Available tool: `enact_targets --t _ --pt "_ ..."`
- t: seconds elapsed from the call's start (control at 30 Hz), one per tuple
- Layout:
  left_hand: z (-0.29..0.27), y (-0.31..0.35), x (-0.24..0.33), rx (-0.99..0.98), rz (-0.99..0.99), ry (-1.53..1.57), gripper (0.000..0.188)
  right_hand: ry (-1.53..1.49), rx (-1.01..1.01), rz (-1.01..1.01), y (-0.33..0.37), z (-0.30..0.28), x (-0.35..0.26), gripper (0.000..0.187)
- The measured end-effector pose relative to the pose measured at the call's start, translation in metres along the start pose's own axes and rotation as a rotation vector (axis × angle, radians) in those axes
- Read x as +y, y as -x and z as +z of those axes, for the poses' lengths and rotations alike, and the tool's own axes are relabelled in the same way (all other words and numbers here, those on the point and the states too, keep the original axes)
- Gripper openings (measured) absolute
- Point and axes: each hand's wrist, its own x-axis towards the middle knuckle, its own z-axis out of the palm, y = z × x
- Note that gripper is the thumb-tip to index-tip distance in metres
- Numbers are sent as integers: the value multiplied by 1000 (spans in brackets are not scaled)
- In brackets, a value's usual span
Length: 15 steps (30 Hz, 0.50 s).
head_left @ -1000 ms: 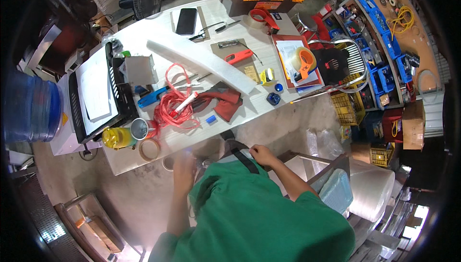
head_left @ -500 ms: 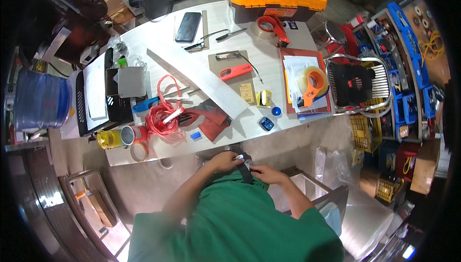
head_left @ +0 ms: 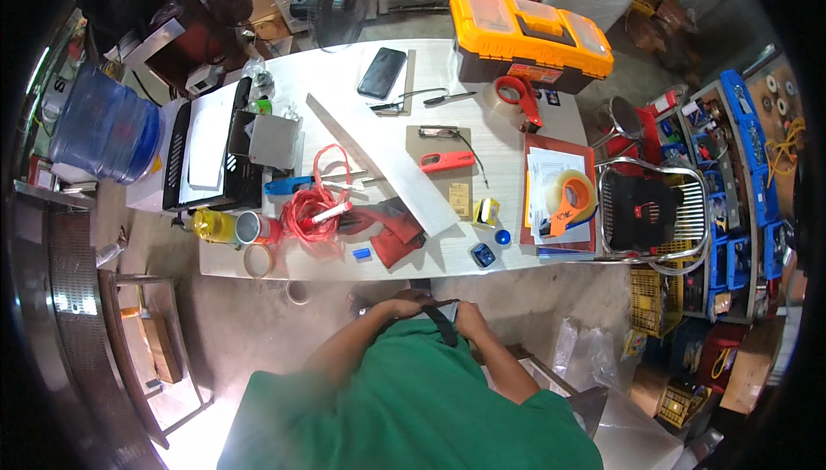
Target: The person repeatedly cuts the ends of small white markers with blue caps using a utility knife on a cluttered workbench. The person holds each marker, slices the tip, and sets it down, repeating the action multiple times.
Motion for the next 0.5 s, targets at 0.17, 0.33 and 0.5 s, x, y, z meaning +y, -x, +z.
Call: enact_targets --t 0.17,0.33,0.5 --pt "-2 19 -12 175 -110 283 69 108 182 -31 17 -6 -21 26" --pt "-18 84 -7 358 -186 223 65 -124 352 -277 72 -27 -20 28" --pt "-36 149 -8 393 -157 330 65 -106 449 -48 111 -72 -41 19"
